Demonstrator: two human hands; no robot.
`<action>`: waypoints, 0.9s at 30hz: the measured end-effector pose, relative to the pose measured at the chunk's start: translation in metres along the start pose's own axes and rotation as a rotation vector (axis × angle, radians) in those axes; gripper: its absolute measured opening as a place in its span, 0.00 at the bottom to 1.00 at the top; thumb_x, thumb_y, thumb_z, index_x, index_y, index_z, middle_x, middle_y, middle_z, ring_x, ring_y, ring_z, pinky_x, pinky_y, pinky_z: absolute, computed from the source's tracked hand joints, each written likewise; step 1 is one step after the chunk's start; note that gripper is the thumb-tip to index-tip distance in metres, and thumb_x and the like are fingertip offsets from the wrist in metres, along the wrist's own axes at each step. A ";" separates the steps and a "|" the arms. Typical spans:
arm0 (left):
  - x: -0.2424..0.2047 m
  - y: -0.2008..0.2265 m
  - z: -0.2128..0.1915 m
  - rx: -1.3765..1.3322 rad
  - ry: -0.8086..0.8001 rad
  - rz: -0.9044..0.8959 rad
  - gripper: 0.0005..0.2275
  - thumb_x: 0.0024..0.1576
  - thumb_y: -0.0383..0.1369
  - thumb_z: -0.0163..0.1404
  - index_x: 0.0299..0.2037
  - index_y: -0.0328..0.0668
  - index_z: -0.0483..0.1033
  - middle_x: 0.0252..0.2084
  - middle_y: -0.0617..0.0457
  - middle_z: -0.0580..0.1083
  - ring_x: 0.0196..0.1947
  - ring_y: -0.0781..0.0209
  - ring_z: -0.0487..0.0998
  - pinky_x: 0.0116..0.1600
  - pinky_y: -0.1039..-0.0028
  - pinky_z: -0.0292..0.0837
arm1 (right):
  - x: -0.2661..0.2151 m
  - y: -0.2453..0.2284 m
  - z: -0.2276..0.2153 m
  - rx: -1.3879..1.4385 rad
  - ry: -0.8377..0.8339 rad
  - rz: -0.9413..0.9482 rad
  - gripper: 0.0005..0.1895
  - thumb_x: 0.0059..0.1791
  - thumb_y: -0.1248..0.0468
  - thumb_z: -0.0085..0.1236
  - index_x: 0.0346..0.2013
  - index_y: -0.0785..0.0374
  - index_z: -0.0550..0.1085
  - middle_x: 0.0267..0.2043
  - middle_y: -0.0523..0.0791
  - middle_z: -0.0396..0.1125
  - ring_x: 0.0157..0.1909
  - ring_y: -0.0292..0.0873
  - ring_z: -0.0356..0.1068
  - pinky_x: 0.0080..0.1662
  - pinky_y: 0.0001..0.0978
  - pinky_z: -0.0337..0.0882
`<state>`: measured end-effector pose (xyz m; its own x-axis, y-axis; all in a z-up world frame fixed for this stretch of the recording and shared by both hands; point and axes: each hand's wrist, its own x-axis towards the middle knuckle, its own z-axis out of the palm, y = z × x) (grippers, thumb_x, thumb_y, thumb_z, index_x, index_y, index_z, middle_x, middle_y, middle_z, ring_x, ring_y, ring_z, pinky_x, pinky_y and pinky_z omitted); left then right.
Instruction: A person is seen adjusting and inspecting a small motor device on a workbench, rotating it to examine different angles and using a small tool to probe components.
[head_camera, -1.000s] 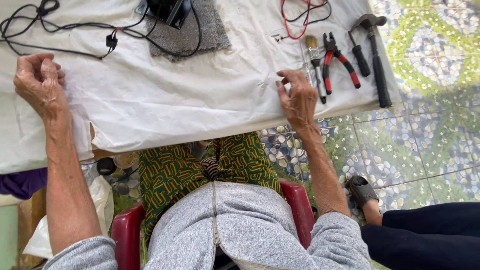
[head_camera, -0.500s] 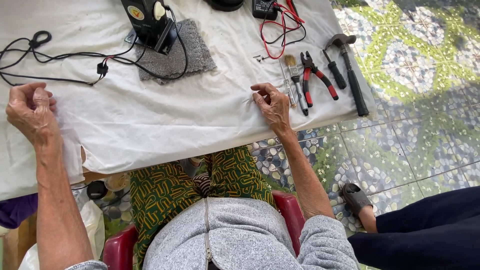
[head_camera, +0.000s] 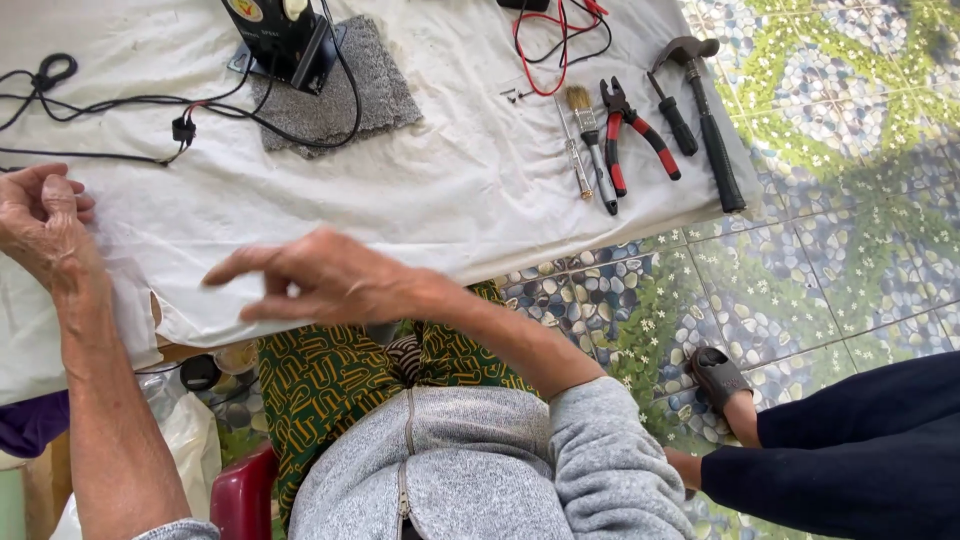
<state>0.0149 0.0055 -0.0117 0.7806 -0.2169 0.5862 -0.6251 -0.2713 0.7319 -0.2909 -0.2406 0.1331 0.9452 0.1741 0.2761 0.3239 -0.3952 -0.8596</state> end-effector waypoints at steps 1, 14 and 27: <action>-0.001 0.002 0.000 0.005 0.005 0.024 0.08 0.74 0.20 0.44 0.55 0.25 0.77 0.41 0.43 0.76 0.33 0.61 0.76 0.36 0.75 0.71 | 0.005 -0.014 0.005 -0.076 -0.117 -0.009 0.19 0.54 0.50 0.54 0.60 0.40 0.69 0.35 0.37 0.78 0.29 0.32 0.74 0.36 0.24 0.73; -0.001 0.020 0.001 0.041 0.011 0.026 0.07 0.74 0.19 0.46 0.54 0.26 0.78 0.40 0.43 0.77 0.35 0.60 0.80 0.35 0.76 0.75 | -0.078 0.122 -0.090 -0.086 0.465 0.187 0.12 0.55 0.63 0.57 0.52 0.63 0.76 0.30 0.42 0.72 0.29 0.35 0.74 0.38 0.22 0.78; 0.001 0.012 0.000 0.020 0.029 0.048 0.07 0.72 0.19 0.46 0.53 0.25 0.78 0.39 0.42 0.78 0.33 0.58 0.80 0.34 0.74 0.76 | -0.083 0.103 -0.091 -0.073 0.639 0.334 0.13 0.51 0.62 0.55 0.49 0.53 0.80 0.27 0.37 0.71 0.32 0.28 0.71 0.41 0.21 0.68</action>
<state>0.0081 0.0019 -0.0025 0.7489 -0.2028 0.6308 -0.6617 -0.2804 0.6954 -0.3322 -0.3780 0.0607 0.8260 -0.5187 0.2206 -0.0050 -0.3981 -0.9173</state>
